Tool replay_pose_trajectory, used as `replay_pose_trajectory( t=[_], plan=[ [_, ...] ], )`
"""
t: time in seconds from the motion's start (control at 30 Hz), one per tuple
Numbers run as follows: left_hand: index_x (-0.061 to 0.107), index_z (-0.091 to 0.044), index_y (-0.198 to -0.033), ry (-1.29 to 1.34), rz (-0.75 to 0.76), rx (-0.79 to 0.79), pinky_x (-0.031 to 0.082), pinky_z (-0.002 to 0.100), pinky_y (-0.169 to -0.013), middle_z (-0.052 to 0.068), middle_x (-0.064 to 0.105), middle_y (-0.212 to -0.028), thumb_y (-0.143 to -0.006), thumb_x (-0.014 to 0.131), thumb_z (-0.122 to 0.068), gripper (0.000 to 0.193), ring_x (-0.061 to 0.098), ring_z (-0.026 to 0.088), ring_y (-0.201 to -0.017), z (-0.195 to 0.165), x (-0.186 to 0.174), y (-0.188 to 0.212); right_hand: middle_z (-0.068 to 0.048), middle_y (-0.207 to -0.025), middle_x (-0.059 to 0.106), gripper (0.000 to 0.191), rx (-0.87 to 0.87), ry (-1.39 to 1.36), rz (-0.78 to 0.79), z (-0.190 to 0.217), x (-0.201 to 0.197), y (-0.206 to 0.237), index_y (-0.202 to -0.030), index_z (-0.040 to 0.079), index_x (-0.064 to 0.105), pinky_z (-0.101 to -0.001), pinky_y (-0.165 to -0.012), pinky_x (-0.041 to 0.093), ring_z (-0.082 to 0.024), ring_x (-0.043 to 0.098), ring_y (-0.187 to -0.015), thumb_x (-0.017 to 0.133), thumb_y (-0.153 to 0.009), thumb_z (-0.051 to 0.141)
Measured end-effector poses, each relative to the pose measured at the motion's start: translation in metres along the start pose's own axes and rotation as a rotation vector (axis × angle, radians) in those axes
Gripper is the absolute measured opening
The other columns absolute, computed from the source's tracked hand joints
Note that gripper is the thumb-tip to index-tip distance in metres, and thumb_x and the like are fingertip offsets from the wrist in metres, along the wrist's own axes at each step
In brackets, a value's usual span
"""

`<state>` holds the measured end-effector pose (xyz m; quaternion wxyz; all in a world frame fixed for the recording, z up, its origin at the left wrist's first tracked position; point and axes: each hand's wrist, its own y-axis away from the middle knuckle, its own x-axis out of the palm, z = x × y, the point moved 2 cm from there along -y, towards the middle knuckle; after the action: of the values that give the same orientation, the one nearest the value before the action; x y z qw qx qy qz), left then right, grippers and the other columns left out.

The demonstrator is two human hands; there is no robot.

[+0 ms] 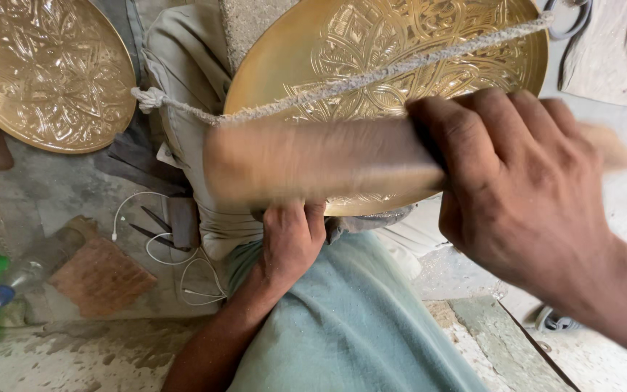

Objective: The person sits on the floor with a large engraved brass tray resting on their lap and, holding a small punch against the pattern with one hand, strikes it with a wooden mallet held in the other hand to chase the decorative design. They reposition the punch across the floral pattern and occasionally rotate the tray while continuing to hammer.

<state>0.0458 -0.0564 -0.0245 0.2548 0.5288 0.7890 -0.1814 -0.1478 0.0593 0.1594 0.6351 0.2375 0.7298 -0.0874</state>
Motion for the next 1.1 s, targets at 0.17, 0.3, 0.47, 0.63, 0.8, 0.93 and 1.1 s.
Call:
replay_pose_trajectory(
  t=[0.17, 0.3, 0.47, 0.63, 0.8, 0.93, 1.1],
  plan=[
    [0.052, 0.003, -0.118, -0.065, -0.049, 0.065, 0.053, 0.051, -0.082, 0.023, 0.065, -0.104, -0.102, 0.061, -0.011, 0.023, 0.067, 0.043, -0.095, -0.006, -0.005, -0.003, 0.001, -0.092, 0.069, 0.038, -0.036, 0.086, -0.046, 0.004, -0.025, -0.018, -0.126, 0.016, 0.072, -0.0311, -0.076, 0.050, -0.016, 0.065, -0.080, 0.071, -0.089, 0.018],
    [0.053, 0.004, -0.122, 0.259, 0.088, -0.226, 0.056, 0.045, -0.081, 0.016, 0.070, -0.098, -0.105, 0.058, -0.008, 0.022, 0.072, 0.033, -0.091, -0.003, -0.004, -0.005, 0.005, -0.085, 0.063, 0.037, -0.040, 0.216, 0.098, 0.006, -0.033, -0.025, -0.127, 0.017, 0.071, -0.0294, -0.075, 0.049, -0.013, 0.063, -0.077, 0.071, -0.090, 0.023],
    [0.051, 0.000, -0.109, 0.118, 0.012, -0.071, 0.056, 0.045, -0.077, 0.016, 0.070, -0.096, -0.105, 0.060, -0.012, 0.015, 0.071, 0.036, -0.089, -0.005, -0.004, -0.006, 0.001, -0.096, 0.070, 0.036, -0.034, 0.027, -0.065, 0.004, -0.023, -0.015, -0.119, 0.014, 0.073, -0.0318, -0.077, 0.049, -0.015, 0.065, -0.082, 0.069, -0.083, 0.015],
    [0.051, 0.004, -0.114, 0.226, 0.049, -0.106, 0.058, 0.042, -0.074, 0.016, 0.069, -0.094, -0.108, 0.057, -0.009, 0.016, 0.074, 0.032, -0.086, -0.008, -0.006, -0.008, 0.007, -0.095, 0.072, 0.030, -0.028, 0.121, -0.045, -0.001, 0.002, 0.014, -0.120, 0.020, 0.073, -0.0298, -0.077, 0.051, -0.011, 0.065, -0.078, 0.070, -0.091, 0.020],
    [0.051, 0.006, -0.121, 0.238, 0.036, -0.114, 0.056, 0.044, -0.075, 0.020, 0.065, -0.097, -0.106, 0.056, -0.009, 0.022, 0.072, 0.034, -0.089, -0.013, -0.011, -0.011, 0.005, -0.093, 0.073, 0.026, -0.015, 0.108, -0.072, 0.003, -0.004, -0.001, -0.121, 0.019, 0.072, -0.0294, -0.075, 0.052, -0.012, 0.067, -0.078, 0.068, -0.095, 0.019],
    [0.052, 0.003, -0.118, 0.209, 0.041, -0.088, 0.055, 0.044, -0.077, 0.017, 0.067, -0.098, -0.108, 0.058, -0.009, 0.016, 0.071, 0.035, -0.092, -0.014, -0.012, -0.012, -0.003, -0.096, 0.073, 0.031, 0.071, -0.055, 0.099, 0.004, -0.004, -0.008, -0.124, 0.015, 0.069, -0.0321, -0.071, 0.052, -0.016, 0.069, -0.079, 0.065, -0.094, 0.009],
    [0.051, 0.000, -0.109, 0.214, 0.064, -0.160, 0.054, 0.044, -0.075, 0.017, 0.065, -0.094, -0.108, 0.061, -0.011, 0.015, 0.070, 0.034, -0.088, -0.013, -0.011, -0.012, 0.001, -0.091, 0.072, 0.035, 0.034, 0.022, 0.114, 0.002, 0.003, 0.007, -0.121, 0.018, 0.071, -0.0333, -0.071, 0.052, -0.015, 0.067, -0.073, 0.069, -0.087, 0.017]
  ],
)
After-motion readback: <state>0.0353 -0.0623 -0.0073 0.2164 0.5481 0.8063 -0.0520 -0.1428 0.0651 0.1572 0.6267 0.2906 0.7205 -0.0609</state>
